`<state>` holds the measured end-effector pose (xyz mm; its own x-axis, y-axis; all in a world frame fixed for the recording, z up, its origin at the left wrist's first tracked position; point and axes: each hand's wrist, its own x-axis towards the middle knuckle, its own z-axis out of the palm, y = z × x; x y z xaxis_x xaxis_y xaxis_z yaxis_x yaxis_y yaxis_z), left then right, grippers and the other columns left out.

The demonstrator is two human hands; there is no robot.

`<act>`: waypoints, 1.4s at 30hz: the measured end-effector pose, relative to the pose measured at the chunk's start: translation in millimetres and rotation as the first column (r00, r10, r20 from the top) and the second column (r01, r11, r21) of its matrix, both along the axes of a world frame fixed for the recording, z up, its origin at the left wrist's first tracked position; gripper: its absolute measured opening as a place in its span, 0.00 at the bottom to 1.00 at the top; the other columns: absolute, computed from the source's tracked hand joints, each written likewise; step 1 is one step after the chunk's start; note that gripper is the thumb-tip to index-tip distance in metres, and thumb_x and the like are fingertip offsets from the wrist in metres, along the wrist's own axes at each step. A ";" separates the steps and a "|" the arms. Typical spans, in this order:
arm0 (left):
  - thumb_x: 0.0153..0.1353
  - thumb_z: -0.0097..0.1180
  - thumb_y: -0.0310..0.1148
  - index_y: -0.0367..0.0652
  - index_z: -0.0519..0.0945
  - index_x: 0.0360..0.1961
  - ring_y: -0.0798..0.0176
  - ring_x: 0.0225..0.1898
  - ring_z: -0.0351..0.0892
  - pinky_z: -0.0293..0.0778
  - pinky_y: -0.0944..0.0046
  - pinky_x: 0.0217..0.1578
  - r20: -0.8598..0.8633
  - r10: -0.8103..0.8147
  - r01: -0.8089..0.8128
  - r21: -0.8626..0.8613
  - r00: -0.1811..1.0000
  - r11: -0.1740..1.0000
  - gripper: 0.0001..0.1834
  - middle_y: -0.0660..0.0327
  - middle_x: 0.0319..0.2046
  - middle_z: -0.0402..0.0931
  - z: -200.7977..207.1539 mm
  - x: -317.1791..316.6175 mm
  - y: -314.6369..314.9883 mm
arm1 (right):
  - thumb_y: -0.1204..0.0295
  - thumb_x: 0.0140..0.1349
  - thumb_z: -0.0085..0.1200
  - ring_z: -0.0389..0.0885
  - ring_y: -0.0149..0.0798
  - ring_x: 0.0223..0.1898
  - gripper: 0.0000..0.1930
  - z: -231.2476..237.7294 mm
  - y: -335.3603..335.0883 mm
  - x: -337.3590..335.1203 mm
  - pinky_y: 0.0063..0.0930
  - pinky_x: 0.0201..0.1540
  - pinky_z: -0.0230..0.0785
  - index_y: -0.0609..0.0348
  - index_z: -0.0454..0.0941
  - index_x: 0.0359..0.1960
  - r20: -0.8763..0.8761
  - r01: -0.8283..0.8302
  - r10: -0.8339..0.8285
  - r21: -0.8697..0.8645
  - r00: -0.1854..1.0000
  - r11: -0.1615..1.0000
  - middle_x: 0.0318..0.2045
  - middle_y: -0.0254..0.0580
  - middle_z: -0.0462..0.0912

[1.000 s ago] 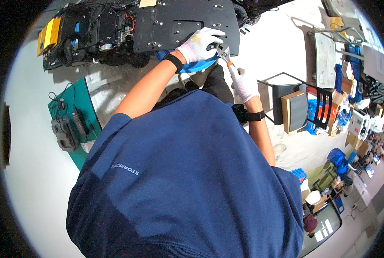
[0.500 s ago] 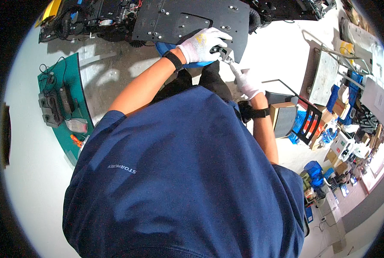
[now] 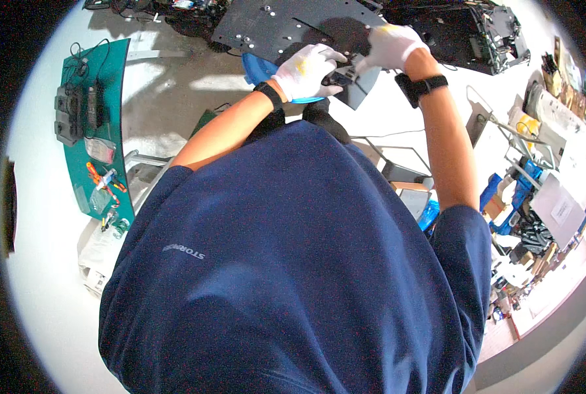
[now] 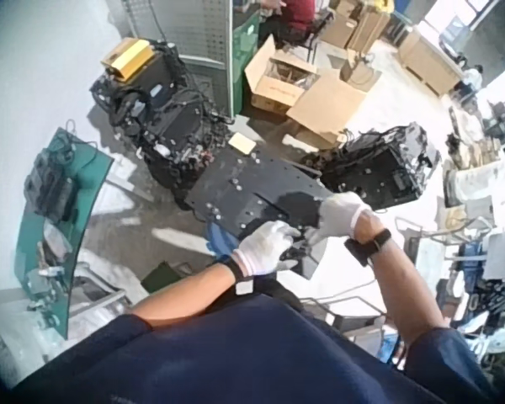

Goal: Using pliers and a screwdriver to assemble or repair parts on an industrial machine with a blue dome.

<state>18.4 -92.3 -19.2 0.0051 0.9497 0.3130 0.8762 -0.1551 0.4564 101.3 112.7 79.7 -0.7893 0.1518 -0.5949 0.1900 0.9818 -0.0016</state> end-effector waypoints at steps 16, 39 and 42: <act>0.51 0.66 0.45 0.47 0.75 0.46 0.52 0.58 0.68 0.63 0.54 0.61 0.233 0.035 -0.036 -0.002 0.972 0.999 0.24 0.59 0.62 0.65 -0.4 1.9 -6.8 | 0.39 0.50 0.62 0.84 0.48 0.25 0.29 35.8 5.0 62.5 0.36 0.30 0.74 0.58 0.84 0.26 -0.333 0.371 -0.367 -0.054 0.869 0.927 0.18 0.50 0.80; 0.53 0.62 0.44 0.50 0.80 0.46 0.56 0.58 0.69 0.61 0.53 0.63 0.138 -0.239 0.244 -0.018 0.961 0.970 0.20 0.65 0.55 0.73 -5.6 -12.0 -2.6 | 0.54 0.65 0.53 0.79 0.42 0.24 0.19 -36.5 -190.1 158.2 0.34 0.30 0.70 0.57 0.84 0.30 -0.232 0.910 -0.953 -0.319 0.195 0.264 0.20 0.47 0.79; 0.54 0.61 0.44 0.50 0.81 0.45 0.56 0.59 0.69 0.61 0.53 0.63 0.120 -0.251 0.253 0.005 0.960 0.968 0.18 0.65 0.55 0.73 -8.1 -13.3 -3.8 | 0.53 0.65 0.52 0.79 0.42 0.24 0.20 -42.5 -194.1 156.5 0.34 0.29 0.70 0.56 0.84 0.30 -0.316 0.873 -0.925 -0.363 0.212 0.325 0.20 0.45 0.80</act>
